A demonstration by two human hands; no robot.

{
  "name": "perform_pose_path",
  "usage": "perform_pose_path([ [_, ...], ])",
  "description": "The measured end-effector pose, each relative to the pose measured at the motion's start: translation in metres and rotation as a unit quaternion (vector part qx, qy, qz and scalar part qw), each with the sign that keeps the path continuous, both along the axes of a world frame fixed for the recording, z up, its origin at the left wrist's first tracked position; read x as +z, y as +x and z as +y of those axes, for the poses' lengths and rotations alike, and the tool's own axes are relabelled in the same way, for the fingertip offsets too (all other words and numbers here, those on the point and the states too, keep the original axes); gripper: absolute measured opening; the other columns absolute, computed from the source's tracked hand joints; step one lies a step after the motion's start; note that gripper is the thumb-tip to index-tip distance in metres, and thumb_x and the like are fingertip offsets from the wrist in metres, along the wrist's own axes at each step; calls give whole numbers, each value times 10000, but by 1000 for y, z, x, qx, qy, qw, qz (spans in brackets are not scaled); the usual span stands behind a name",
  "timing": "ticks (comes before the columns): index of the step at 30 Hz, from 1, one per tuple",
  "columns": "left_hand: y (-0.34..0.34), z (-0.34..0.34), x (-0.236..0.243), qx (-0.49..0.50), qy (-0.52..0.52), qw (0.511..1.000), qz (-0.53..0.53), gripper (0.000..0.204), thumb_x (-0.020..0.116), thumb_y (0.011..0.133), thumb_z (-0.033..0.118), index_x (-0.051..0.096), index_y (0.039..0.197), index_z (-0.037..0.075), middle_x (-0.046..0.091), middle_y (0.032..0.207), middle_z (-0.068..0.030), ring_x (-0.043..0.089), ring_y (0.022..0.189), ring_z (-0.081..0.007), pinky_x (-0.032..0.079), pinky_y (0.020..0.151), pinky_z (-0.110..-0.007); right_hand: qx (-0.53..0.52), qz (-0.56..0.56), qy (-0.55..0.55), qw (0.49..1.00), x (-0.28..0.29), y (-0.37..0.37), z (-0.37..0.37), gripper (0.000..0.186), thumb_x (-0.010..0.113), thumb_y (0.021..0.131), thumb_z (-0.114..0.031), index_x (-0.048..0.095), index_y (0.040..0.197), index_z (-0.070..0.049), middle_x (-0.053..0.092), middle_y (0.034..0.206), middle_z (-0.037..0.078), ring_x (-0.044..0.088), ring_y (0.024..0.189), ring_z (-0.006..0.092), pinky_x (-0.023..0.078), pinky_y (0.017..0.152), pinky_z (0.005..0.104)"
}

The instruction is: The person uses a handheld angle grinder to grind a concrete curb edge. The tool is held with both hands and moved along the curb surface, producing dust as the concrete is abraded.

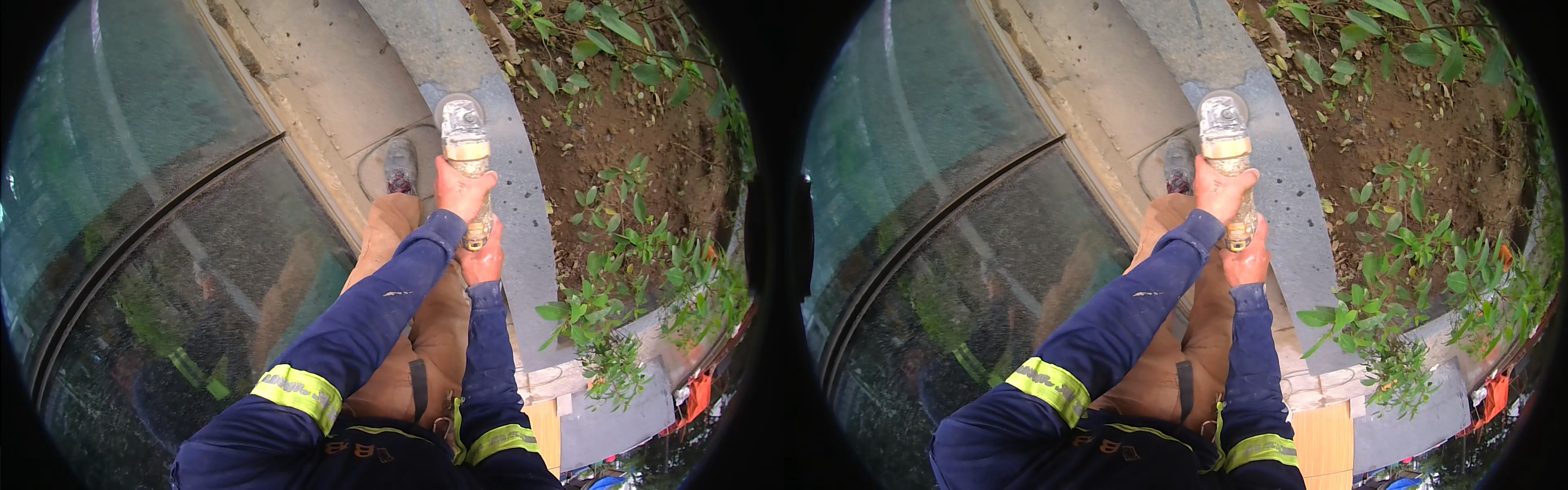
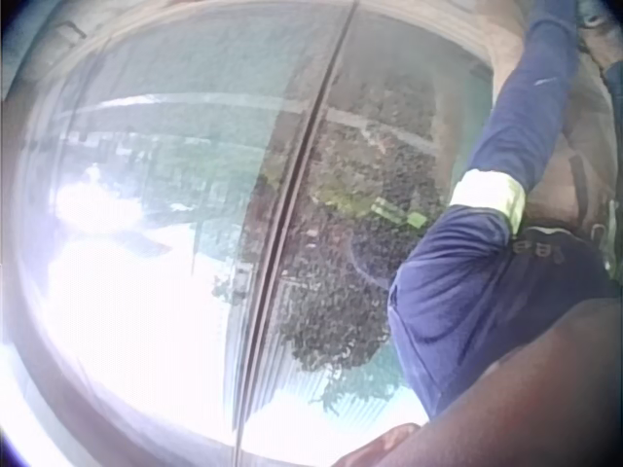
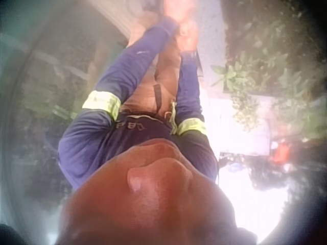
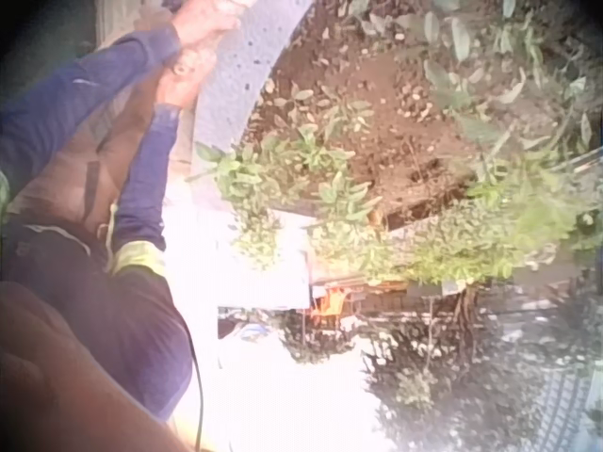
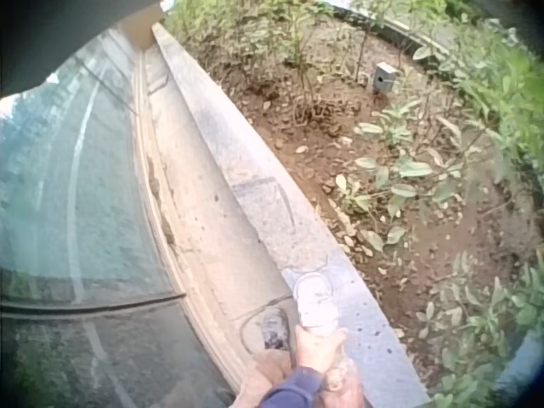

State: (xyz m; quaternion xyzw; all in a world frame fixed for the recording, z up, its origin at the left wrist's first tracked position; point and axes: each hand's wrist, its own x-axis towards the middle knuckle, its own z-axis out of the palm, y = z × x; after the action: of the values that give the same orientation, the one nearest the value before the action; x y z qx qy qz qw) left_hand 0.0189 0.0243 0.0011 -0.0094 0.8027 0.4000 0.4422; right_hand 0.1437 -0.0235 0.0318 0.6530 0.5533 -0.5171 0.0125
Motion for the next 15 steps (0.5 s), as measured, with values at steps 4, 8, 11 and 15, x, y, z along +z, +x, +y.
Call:
perform_pose_path([
  [4,-5,-20,-13,23,19,999,11,671,830,672,234,453,1164,-24,649,1072,-216,658,998,-328,506,898,-423,10,18,-15,1000,2,-8,-8,817,708,672,-32,362,1408,-113,676,1040,245,652,990,453,524,834,479],
  [8,-1,-16,-3,5,6,1000,-7,687,832,670,237,446,1169,-34,648,1069,-218,658,996,-333,506,899,-424,-1,13,10,1000,1,-3,-15,808,702,677,-34,362,1406,-114,675,1044,249,649,999,455,521,836,477],
  [11,-4,-5,4,-12,0,1000,-3,688,831,670,244,445,1167,-34,651,1067,-214,661,993,-335,507,901,-426,-3,11,28,1000,-5,-1,-11,808,706,679,-37,360,1406,-110,672,1056,250,647,1008,453,521,840,472],
  [15,-10,-6,-1,-10,0,1000,7,679,826,674,250,446,1162,-30,656,1070,-212,667,991,-339,512,895,-428,5,12,9,1000,-1,-9,-5,810,716,678,-41,361,1405,-87,670,1069,245,653,1008,441,523,847,459],
])
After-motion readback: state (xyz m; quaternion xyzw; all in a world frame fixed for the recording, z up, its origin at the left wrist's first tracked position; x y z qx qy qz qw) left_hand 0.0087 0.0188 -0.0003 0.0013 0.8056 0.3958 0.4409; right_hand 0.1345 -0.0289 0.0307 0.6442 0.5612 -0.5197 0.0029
